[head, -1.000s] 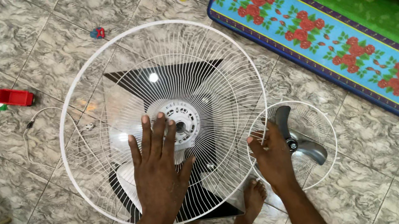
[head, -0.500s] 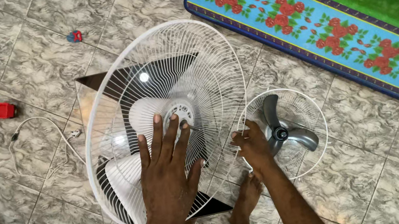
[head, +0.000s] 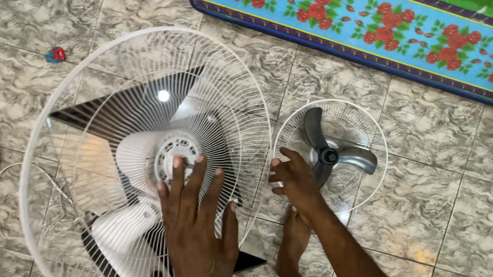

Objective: The person reassembles a pedestal fan by hand. They place the fan blades onto the motor hub, secure them with a nut, and then attach the front wire cage, aligning and snapping it into place.

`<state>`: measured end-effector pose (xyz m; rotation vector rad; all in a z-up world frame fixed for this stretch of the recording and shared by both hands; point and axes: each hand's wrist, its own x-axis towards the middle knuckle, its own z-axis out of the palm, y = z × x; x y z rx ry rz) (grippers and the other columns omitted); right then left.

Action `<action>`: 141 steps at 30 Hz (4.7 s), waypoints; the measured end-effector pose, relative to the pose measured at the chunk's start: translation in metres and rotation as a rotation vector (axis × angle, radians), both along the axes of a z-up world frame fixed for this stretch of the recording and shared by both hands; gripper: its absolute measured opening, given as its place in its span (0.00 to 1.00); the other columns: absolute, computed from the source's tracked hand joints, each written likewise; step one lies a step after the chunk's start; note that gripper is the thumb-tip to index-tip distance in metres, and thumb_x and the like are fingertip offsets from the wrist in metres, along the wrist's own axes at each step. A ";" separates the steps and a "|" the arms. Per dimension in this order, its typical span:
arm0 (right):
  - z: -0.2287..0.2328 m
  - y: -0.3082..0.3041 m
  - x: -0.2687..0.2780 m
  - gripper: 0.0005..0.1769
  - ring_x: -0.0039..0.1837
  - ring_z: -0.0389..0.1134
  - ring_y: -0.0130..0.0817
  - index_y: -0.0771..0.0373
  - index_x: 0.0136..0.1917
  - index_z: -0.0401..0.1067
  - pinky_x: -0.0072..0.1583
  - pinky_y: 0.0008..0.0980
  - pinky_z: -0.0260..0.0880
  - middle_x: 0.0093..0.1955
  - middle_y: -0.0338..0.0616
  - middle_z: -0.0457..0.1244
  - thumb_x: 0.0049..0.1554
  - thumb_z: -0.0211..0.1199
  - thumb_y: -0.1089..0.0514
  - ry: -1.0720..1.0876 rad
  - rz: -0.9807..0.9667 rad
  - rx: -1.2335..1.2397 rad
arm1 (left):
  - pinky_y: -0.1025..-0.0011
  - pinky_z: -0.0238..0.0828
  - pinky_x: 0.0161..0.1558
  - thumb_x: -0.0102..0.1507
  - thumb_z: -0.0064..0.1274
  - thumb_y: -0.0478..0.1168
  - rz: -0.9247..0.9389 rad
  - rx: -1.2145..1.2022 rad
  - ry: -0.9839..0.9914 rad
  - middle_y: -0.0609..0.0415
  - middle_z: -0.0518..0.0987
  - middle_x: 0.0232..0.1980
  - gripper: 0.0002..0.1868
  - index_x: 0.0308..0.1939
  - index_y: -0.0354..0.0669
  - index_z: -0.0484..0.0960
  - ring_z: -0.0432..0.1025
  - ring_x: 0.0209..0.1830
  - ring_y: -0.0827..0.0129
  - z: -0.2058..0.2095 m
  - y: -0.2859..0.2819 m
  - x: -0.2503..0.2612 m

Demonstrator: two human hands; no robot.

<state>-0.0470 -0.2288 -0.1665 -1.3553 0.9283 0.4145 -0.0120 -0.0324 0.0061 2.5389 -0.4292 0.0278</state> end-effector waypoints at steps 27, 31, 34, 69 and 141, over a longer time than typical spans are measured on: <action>-0.180 -0.166 -0.117 0.29 0.51 0.73 0.48 0.60 0.65 0.70 0.53 0.44 0.74 0.53 0.54 0.69 0.50 0.69 0.59 0.068 0.152 -0.805 | 0.58 0.71 0.59 0.64 0.54 0.38 -0.021 -0.318 0.712 0.39 0.81 0.55 0.19 0.58 0.35 0.78 0.76 0.56 0.47 -0.336 -0.206 -0.073; -0.208 -0.172 -0.115 0.28 0.53 0.72 0.49 0.59 0.65 0.72 0.54 0.45 0.73 0.53 0.55 0.68 0.50 0.69 0.62 0.042 0.218 -0.878 | 0.58 0.74 0.54 0.63 0.51 0.39 -0.003 -0.344 0.760 0.37 0.82 0.49 0.18 0.53 0.33 0.78 0.78 0.51 0.47 -0.426 -0.218 -0.076; -0.228 -0.174 -0.114 0.31 0.53 0.71 0.50 0.59 0.66 0.71 0.54 0.44 0.73 0.55 0.57 0.67 0.48 0.70 0.62 0.073 0.201 -0.837 | 0.57 0.72 0.52 0.62 0.51 0.36 -0.033 -0.302 0.732 0.34 0.81 0.48 0.14 0.50 0.31 0.79 0.77 0.50 0.44 -0.477 -0.228 -0.079; -0.012 -0.123 -0.080 0.16 0.42 0.75 0.42 0.67 0.60 0.66 0.43 0.40 0.75 0.53 0.57 0.71 0.64 0.58 0.55 0.008 -0.001 -0.678 | 0.61 0.71 0.35 0.69 0.49 0.40 0.151 -0.665 0.973 0.46 0.80 0.33 0.09 0.45 0.36 0.77 0.75 0.31 0.58 -0.184 -0.213 -0.043; 0.158 0.086 0.034 0.27 0.65 0.70 0.47 0.71 0.62 0.71 0.68 0.44 0.63 0.58 0.61 0.71 0.52 0.67 0.55 -0.217 -0.462 0.567 | 0.48 0.60 0.66 0.63 0.47 0.34 0.424 0.043 -0.191 0.43 0.72 0.71 0.29 0.69 0.55 0.73 0.65 0.70 0.45 0.085 0.086 0.037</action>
